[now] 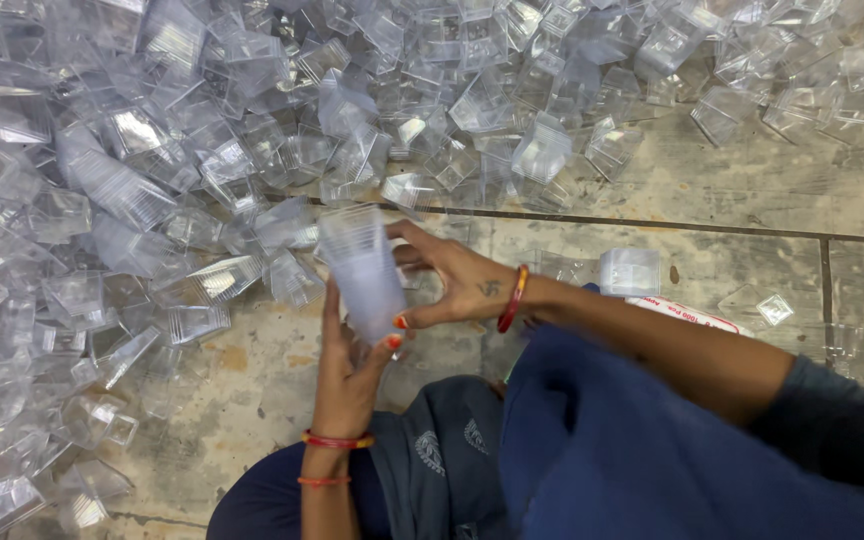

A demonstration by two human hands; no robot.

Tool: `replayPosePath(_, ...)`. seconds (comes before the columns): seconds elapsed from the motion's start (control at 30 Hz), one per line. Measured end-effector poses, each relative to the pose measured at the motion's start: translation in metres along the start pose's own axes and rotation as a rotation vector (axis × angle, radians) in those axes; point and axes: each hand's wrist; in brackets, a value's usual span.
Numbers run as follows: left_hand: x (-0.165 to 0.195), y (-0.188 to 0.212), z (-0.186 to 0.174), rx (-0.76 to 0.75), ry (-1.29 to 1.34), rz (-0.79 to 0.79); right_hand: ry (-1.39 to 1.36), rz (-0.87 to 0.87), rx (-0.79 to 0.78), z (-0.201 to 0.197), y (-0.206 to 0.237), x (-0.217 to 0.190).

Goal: The person sits on the floor and stacks small clear plastic cups, picking loose cups one at a time from a large pile and nesting them onto a stack held in the other hand. The person occasionally reaches across the pile to gather more loose cups and continues building the stack.

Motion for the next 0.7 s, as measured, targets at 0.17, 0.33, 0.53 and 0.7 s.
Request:
replayPosePath(0.17, 0.000, 0.009, -0.008, 0.043, 0.101, 0.207, 0.097, -0.033, -0.109, 0.008, -0.020, -0.027)
replayPosePath(0.33, -0.002, 0.010, -0.008, 0.174, 0.204, 0.283, 0.070, -0.010, -0.095, 0.024, -0.027, -0.028)
replayPosePath(0.53, -0.009, 0.012, -0.015, 0.200, 0.471, 0.091, 1.030, -0.096, 0.117, -0.005, -0.039, 0.021)
replayPosePath(0.7, -0.012, 0.009, -0.021, 0.258, 0.508, 0.051, 1.007, 0.203, -0.094, -0.011, -0.029, 0.052)
Point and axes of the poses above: each hand's wrist, its own y-axis away from the middle knuckle, its own z-axis out of the palm, x = y × z, and after that the axes turned 1 degree about -y, right-handed
